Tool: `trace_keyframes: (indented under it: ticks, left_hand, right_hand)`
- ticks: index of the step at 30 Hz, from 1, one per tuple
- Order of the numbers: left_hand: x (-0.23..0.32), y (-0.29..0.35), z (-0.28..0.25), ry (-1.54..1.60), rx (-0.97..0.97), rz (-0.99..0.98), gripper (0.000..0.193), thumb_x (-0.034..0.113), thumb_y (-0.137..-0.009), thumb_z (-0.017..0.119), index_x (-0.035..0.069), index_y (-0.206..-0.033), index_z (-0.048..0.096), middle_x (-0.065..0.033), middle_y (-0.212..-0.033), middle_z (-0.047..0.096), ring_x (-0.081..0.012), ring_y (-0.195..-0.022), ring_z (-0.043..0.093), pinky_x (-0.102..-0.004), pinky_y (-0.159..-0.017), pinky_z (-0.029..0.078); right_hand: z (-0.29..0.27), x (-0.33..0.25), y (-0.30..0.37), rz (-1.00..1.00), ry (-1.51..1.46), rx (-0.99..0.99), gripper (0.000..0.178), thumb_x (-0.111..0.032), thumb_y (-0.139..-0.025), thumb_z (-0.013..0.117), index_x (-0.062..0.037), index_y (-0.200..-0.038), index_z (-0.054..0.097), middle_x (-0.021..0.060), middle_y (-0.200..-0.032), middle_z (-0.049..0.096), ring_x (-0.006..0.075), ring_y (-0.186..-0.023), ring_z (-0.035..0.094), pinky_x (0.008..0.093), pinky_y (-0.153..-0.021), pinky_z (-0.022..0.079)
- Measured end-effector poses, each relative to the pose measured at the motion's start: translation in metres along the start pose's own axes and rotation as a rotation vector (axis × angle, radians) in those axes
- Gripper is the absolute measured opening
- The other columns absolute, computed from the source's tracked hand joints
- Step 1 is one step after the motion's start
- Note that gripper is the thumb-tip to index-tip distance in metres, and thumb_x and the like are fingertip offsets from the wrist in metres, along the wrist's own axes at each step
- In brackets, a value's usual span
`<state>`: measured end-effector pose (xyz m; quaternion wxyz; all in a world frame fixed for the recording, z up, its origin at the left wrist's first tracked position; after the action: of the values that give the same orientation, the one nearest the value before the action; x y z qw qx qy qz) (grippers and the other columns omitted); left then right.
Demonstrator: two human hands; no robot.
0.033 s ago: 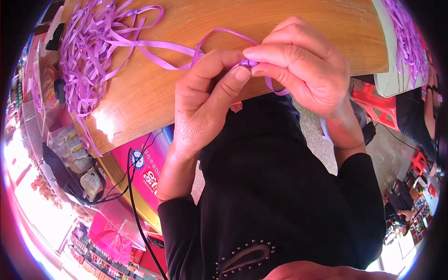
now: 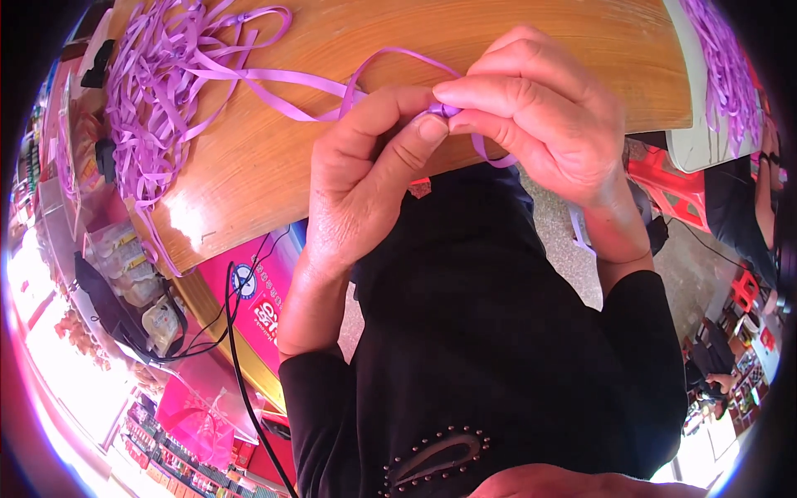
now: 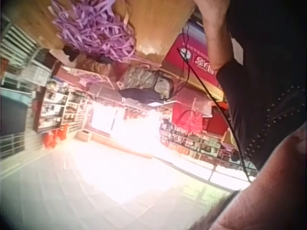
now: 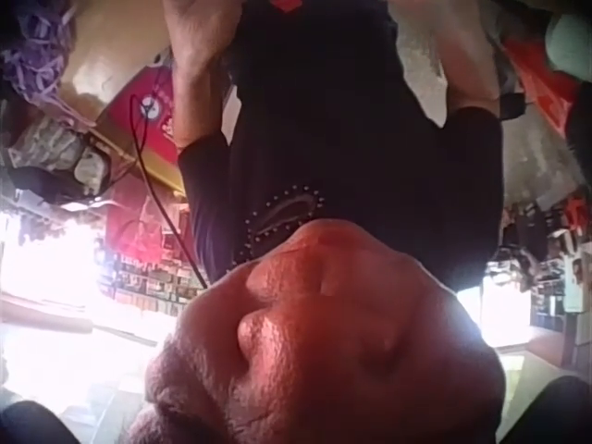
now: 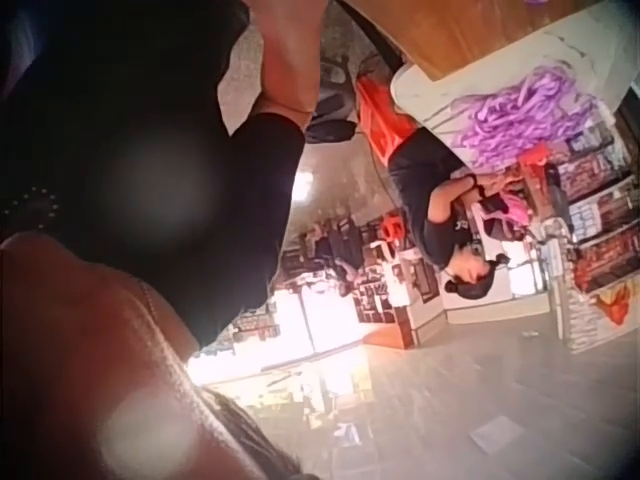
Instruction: The person rolls purple ribbons into small coils by hand and places the finished items into a pile on the wooden table.
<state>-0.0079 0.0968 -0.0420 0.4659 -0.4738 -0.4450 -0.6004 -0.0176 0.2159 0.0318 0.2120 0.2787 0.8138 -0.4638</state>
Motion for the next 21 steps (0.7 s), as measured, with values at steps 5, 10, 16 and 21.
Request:
trace_keyframes:
  ticks: [5,10,16,21]
  left_hand:
    - [0.006,-0.003,0.001,-0.063,-0.03,0.094,0.015,0.004,-0.089,0.059,-0.003,-0.102,0.062,-0.0008,-0.084,0.061,-0.0034,-0.07,0.051,-0.0168,-0.058,0.042]
    - [0.019,0.0,-0.004,-0.081,-0.001,0.291,0.013,0.002,-0.087,0.061,-0.003,-0.099,0.062,-0.003,-0.082,0.062,-0.0059,-0.07,0.052,-0.018,-0.06,0.043]
    - [0.038,0.005,0.002,-0.339,0.0,0.422,0.013,-0.001,-0.081,0.065,-0.003,-0.094,0.063,-0.0058,-0.075,0.061,-0.0112,-0.06,0.052,-0.0211,-0.062,0.043]
    - [0.046,0.004,0.006,-0.365,-0.046,0.471,0.008,-0.002,-0.077,0.068,-0.003,-0.084,0.065,-0.0066,-0.066,0.06,-0.0145,-0.058,0.053,-0.0248,-0.058,0.043]
  right_hand:
    - [0.004,-0.006,-0.005,-0.064,-0.002,-0.077,0.03,-0.002,-0.064,0.074,0.0033,-0.092,0.068,0.0076,-0.076,0.058,0.0187,-0.066,0.055,0.0267,-0.052,0.043]
    - [-0.004,-0.008,-0.024,0.134,-0.045,-0.184,0.027,-0.002,-0.066,0.073,0.0037,-0.091,0.066,0.0086,-0.076,0.058,0.0197,-0.065,0.056,0.0279,-0.055,0.045]
    - [0.002,-0.02,-0.014,-0.166,0.06,-0.107,0.031,-0.002,-0.059,0.075,0.0072,-0.087,0.066,0.0093,-0.07,0.056,0.0199,-0.06,0.053,0.0275,-0.05,0.042]
    - [-0.002,-0.029,0.001,-0.371,0.088,-0.042,0.033,-0.002,-0.054,0.075,0.0093,-0.083,0.065,0.0099,-0.067,0.055,0.0209,-0.058,0.053,0.0269,-0.045,0.04]
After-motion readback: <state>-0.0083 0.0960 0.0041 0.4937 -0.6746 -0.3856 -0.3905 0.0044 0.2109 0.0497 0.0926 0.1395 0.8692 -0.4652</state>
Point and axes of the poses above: each hand's wrist, its own y-axis away from the middle knuckle, its own z-axis out of the palm, x = y × z, the point moved 10 cm from there along -y, towards the middle knuckle
